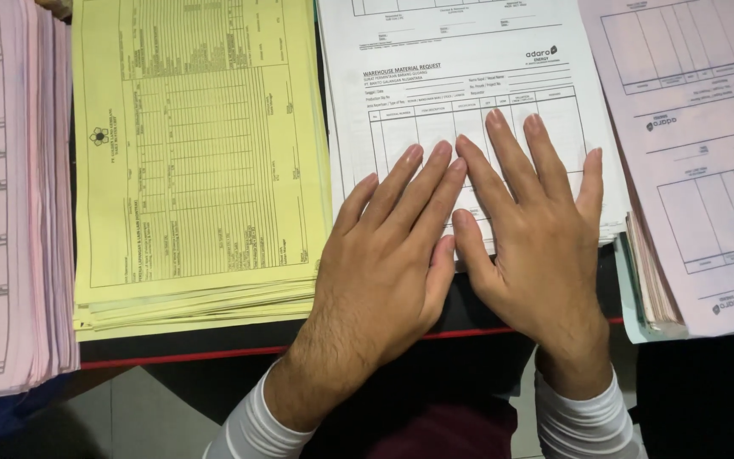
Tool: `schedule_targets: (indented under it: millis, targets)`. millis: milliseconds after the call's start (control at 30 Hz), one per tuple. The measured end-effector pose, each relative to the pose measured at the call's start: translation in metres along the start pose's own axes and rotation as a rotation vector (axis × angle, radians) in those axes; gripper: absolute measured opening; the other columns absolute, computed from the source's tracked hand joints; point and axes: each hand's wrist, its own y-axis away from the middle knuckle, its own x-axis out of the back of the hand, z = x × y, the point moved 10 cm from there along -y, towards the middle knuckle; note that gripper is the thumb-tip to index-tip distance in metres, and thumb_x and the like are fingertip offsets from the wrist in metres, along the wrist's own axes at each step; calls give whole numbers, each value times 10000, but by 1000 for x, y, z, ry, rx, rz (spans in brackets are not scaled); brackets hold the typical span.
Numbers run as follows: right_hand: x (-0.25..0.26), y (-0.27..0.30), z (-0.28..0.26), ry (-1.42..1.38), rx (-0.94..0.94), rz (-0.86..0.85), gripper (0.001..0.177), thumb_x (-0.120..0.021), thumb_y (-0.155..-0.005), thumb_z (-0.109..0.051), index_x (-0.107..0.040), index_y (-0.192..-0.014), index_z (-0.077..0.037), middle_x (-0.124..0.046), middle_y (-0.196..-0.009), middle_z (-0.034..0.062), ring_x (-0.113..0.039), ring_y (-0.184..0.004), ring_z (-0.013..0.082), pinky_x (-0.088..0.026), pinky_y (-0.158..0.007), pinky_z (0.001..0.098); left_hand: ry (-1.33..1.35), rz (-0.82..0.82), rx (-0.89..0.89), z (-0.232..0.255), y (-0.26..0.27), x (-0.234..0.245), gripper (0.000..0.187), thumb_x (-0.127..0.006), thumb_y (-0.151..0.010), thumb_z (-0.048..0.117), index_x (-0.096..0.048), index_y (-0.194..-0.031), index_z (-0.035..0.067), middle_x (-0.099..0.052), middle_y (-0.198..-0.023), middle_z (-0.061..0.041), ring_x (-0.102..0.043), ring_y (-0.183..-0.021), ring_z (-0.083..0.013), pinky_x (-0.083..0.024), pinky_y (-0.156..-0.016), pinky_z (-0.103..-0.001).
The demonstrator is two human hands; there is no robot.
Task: Sorting and reviewing various stacks of printed forms
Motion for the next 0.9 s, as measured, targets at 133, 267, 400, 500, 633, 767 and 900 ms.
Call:
schedule_targets:
  millis: [133,267,400,500,633,767,900]
  targets:
    - [-3,1,1,17,-1,-2,583,-477,-1028,-336,-489,-1571,-123,-397,-1663,106,-292,-1554,338,-176,-1174,730,-43,53,-12,1,-9,7,508,-586,-989,265,-567,-1478,132,-547,-1545,-28,-492,-1442,-252,-414,-1112,-439]
    - [3,4,3,-35,1,98,544,-597,-989,-291,-586,-1492,-85,-474,-1612,143,-395,-1516,365,-189,-1194,704,-49,114,-28,-1,-12,8,502,-648,-920,261,-626,-1410,149,-612,-1468,-14,-568,-1317,-257,-429,-1028,-439]
    - [21,20,5,-113,3,238,357,-675,-994,-244,-699,-1316,-92,-591,-1475,166,-553,-1397,391,-251,-1223,644,-29,127,-47,1,-12,7,495,-654,-903,207,-640,-1394,145,-605,-1479,-28,-555,-1340,-255,-433,-1043,-442]
    - [22,34,9,-79,-1,202,375,-710,-982,-245,-686,-1331,-111,-627,-1458,123,-546,-1406,348,-265,-1202,661,-48,62,-10,-2,-10,-2,516,-642,-944,221,-579,-1456,198,-524,-1556,9,-490,-1410,-226,-375,-1143,-497]
    - [25,57,16,-66,-31,117,446,-714,-986,-239,-625,-1410,-133,-565,-1527,81,-490,-1464,319,-272,-1235,619,-24,5,9,-2,-11,-5,513,-576,-963,222,-561,-1474,168,-434,-1620,-38,-391,-1502,-289,-319,-1202,-574]
    - [50,77,15,-185,20,114,354,-741,-967,-136,-674,-1311,-78,-612,-1438,153,-600,-1363,361,-415,-1203,583,-16,-96,24,-1,-15,-9,451,-493,-1007,257,-504,-1422,80,-365,-1651,-102,-318,-1529,-310,-257,-1224,-618]
    - [90,106,36,-219,-7,335,131,-739,-905,-26,-750,-1035,-24,-745,-1067,160,-728,-941,304,-550,-1008,513,13,-105,20,1,-15,-8,368,-504,-977,216,-575,-1299,54,-456,-1614,-111,-347,-1509,-348,-285,-1170,-647]
